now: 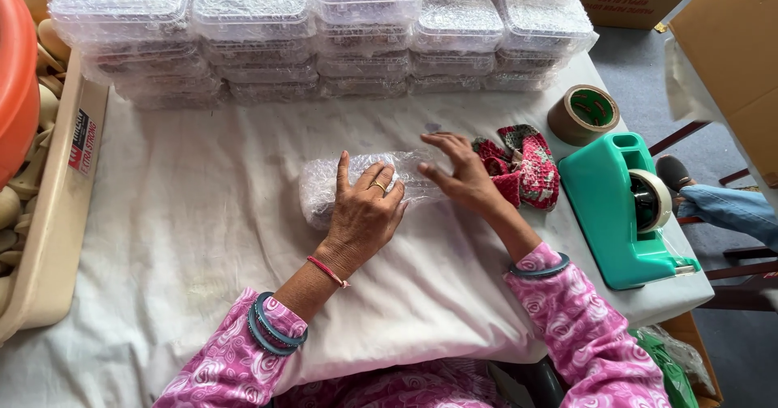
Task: The person wraps a small item in bubble wrap and secures it with tape. Then, the person picks up a small patterned wooden block and wipes it with a cloth. The wrapped item is placed on a stack of similar items.
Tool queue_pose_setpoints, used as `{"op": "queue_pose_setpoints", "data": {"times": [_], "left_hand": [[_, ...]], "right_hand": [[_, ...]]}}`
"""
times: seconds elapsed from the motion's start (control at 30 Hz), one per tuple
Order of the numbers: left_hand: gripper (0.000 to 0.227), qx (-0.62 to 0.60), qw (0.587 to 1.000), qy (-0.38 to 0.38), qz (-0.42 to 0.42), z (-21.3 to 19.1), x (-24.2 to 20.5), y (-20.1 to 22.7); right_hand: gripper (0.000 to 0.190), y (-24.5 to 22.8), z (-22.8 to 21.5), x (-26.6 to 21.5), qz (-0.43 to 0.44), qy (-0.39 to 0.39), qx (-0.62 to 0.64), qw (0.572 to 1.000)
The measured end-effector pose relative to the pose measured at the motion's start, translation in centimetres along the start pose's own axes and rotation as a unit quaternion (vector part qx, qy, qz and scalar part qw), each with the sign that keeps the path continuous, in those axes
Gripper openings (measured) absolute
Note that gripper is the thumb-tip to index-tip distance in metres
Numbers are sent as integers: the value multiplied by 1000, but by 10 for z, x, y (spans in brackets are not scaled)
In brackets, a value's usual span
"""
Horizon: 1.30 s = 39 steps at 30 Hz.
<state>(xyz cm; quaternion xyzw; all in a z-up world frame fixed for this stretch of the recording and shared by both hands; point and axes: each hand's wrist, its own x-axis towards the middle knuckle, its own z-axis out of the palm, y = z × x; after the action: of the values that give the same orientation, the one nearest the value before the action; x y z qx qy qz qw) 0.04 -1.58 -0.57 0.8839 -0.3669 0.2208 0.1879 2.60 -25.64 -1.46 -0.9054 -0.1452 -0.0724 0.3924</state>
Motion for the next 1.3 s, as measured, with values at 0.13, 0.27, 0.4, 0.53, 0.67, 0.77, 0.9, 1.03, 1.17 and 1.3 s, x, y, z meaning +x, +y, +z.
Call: {"op": "queue_pose_setpoints", "data": {"times": [0.13,0.27,0.4,0.53,0.67,0.77,0.9,1.03,1.17,1.3], "left_hand": [[33,3,1000,-2,2,0,1,0],[32,-7,1000,-14,-3,0,3,-3],[26,-24,999,-41,-18,-6,10,-5],[20,-48,995,-78,-41,-10,20,-6],[21,-47,996,-73,-33,3,22,-8],[17,-38,996,-71,-23,8,24,-7],[13,-23,996,-83,-17,7,24,-5],[13,-19,997,-77,-11,7,23,-6],[16,-15,998,-67,-3,9,22,-6],[18,-23,998,-49,8,12,19,-7]], "right_hand": [[54,-16,9,6,-73,26,-23,997],[23,-9,12,2,-112,25,-63,991],[21,-17,3,-2,-198,0,-80,977],[20,-47,-19,-10,-181,-82,-40,979],[28,-33,-12,-14,-149,-78,-23,986],[31,-21,-1,-15,-111,-46,-21,993],[46,-35,-3,-16,-109,5,29,994],[59,-25,-7,-13,19,37,-24,999],[73,-24,0,-15,138,-16,-99,985],[54,-19,13,-12,149,-6,-116,982]]}}
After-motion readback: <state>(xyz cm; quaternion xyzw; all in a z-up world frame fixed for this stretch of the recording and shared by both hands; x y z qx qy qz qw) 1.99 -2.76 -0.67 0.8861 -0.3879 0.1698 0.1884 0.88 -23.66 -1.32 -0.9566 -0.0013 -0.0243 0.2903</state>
